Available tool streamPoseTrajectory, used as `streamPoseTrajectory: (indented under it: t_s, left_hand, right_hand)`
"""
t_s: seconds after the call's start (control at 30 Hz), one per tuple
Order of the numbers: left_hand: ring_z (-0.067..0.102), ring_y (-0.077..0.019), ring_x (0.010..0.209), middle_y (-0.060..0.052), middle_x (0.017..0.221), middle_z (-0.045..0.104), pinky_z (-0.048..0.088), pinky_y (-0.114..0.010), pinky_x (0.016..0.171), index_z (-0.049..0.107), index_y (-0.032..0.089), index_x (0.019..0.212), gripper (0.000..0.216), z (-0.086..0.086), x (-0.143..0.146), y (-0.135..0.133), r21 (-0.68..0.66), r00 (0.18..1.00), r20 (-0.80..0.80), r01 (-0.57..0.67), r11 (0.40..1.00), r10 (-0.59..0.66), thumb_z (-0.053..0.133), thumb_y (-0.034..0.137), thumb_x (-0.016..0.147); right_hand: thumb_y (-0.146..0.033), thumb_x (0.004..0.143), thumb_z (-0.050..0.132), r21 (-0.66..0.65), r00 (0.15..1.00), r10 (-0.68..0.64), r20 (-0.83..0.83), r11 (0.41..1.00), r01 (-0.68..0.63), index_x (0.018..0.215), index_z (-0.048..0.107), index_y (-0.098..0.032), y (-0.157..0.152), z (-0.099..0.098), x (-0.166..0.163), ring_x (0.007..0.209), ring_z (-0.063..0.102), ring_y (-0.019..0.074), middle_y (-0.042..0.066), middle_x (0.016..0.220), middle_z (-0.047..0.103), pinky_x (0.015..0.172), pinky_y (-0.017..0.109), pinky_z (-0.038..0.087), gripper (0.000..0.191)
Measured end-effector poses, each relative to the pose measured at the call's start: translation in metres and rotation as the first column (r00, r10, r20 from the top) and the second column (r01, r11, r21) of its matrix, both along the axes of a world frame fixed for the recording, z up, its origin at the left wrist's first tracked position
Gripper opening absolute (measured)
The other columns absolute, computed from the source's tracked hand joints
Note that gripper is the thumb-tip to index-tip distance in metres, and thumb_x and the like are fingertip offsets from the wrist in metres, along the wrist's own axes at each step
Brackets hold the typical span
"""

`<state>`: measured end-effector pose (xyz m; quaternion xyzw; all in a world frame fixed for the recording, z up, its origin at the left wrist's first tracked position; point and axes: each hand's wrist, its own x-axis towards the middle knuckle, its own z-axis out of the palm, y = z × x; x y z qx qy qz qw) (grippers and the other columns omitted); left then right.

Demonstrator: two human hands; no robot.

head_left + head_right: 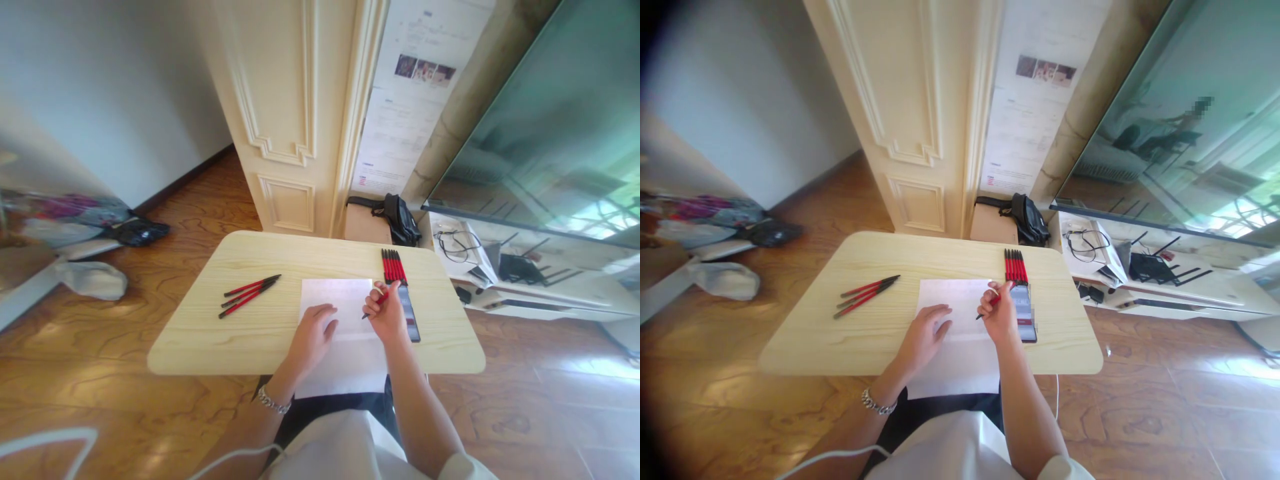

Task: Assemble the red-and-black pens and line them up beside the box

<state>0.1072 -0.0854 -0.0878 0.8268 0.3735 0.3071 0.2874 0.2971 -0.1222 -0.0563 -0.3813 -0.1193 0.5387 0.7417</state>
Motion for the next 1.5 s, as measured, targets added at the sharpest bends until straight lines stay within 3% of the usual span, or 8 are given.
streamPoseTrajectory:
  t_s: [0.23, 0.6, 0.73, 0.83, 1.07, 1.17, 1.3, 1.5]
  left_hand:
    - [0.061, -0.0157, 0.076, -0.003, 0.108, 0.065, 0.052, -0.030, 0.071, 0.064, 0.026, 0.104, 0.021, 0.010, -0.010, -0.028, -0.175, 0.999, 0.048, -0.007, 0.985, 0.016, 0.052, 0.025, 0.086]
    - [0.059, -0.0148, 0.066, -0.004, 0.091, 0.068, 0.048, -0.027, 0.064, 0.066, 0.023, 0.103, 0.025, 0.017, -0.010, -0.039, -0.406, 0.995, 0.101, 0.047, 0.912, -0.006, 0.054, 0.033, 0.084]
    - [0.061, -0.0176, 0.078, -0.007, 0.094, 0.069, 0.048, -0.028, 0.069, 0.068, 0.019, 0.105, 0.031, 0.014, 0.001, -0.051, -0.561, 0.971, 0.225, 0.194, 0.805, -0.078, 0.056, 0.038, 0.084]
    - [0.060, -0.0159, 0.070, -0.008, 0.088, 0.069, 0.045, -0.026, 0.059, 0.063, 0.016, 0.116, 0.042, 0.009, 0.012, -0.060, -0.705, 0.935, 0.348, 0.310, 0.638, -0.070, 0.056, 0.042, 0.083]
    - [0.058, -0.0080, 0.071, -0.006, 0.098, 0.066, 0.045, -0.020, 0.064, 0.053, 0.023, 0.125, 0.044, 0.012, 0.025, -0.050, -0.793, 0.670, 0.604, 0.450, 0.411, 0.431, 0.060, 0.034, 0.084]
    - [0.059, -0.0068, 0.073, -0.005, 0.101, 0.066, 0.047, -0.019, 0.069, 0.059, 0.022, 0.116, 0.037, 0.016, 0.027, -0.042, -0.782, 0.571, 0.623, 0.455, 0.425, 0.535, 0.066, 0.029, 0.080]
    - [0.062, -0.0099, 0.076, -0.006, 0.095, 0.068, 0.050, -0.023, 0.072, 0.064, 0.015, 0.094, 0.024, 0.021, 0.033, -0.036, -0.773, 0.600, 0.622, 0.368, 0.517, 0.502, 0.070, 0.029, 0.075]
    - [0.063, -0.0138, 0.068, -0.004, 0.074, 0.068, 0.051, -0.025, 0.066, 0.062, 0.015, 0.088, 0.021, 0.034, 0.059, -0.034, -0.672, 0.780, 0.555, 0.216, 0.708, 0.289, 0.065, 0.033, 0.079]
  right_hand:
    - [-0.076, 0.075, 0.034, 0.010, 0.998, 0.056, -0.041, 0.998, -0.056, 0.047, 0.039, -0.021, -0.007, 0.008, 0.009, 0.039, 0.026, 0.0094, -0.005, 0.041, 0.027, 0.043, 0.025, 0.033, 0.062]
    - [-0.068, 0.080, 0.043, 0.068, 0.994, 0.012, -0.104, 0.998, -0.005, 0.067, 0.053, -0.023, -0.009, 0.009, 0.006, 0.040, 0.032, 0.0084, -0.007, 0.046, 0.032, 0.047, 0.024, 0.036, 0.048]
    - [-0.049, 0.083, 0.057, 0.173, 0.992, -0.108, -0.069, 0.978, 0.118, 0.091, 0.054, -0.030, -0.009, 0.015, -0.009, 0.060, 0.055, 0.0110, -0.005, 0.066, 0.056, 0.066, 0.029, 0.047, 0.021]
    - [-0.041, 0.083, 0.060, 0.222, 0.995, -0.099, -0.025, 0.970, 0.102, 0.094, 0.051, -0.030, -0.015, 0.020, -0.026, 0.091, 0.062, 0.0167, 0.000, 0.092, 0.066, 0.086, 0.038, 0.045, 0.018]
    - [-0.036, 0.080, 0.064, 0.114, 0.984, -0.080, 0.157, 0.992, 0.063, 0.089, 0.059, -0.023, -0.042, 0.008, -0.053, 0.106, 0.058, 0.0202, 0.005, 0.108, 0.066, 0.095, 0.039, 0.041, 0.017]
    - [-0.034, 0.076, 0.068, -0.060, 0.950, -0.062, 0.307, 0.995, 0.085, 0.087, 0.064, -0.019, -0.054, -0.008, -0.048, 0.077, 0.062, 0.0154, 0.002, 0.081, 0.067, 0.075, 0.031, 0.047, 0.019]
    - [-0.034, 0.074, 0.069, -0.209, 0.826, 0.083, 0.557, 0.977, 0.042, 0.085, 0.068, -0.018, -0.067, -0.011, -0.031, 0.063, 0.057, 0.0137, 0.001, 0.067, 0.062, 0.062, 0.027, 0.045, 0.020]
    - [-0.025, 0.083, 0.058, -0.195, 0.289, 0.164, 0.943, 0.977, 0.081, 0.094, 0.071, -0.025, -0.082, 0.017, -0.006, 0.086, 0.059, 0.0182, 0.005, 0.090, 0.066, 0.077, 0.030, 0.045, 0.017]
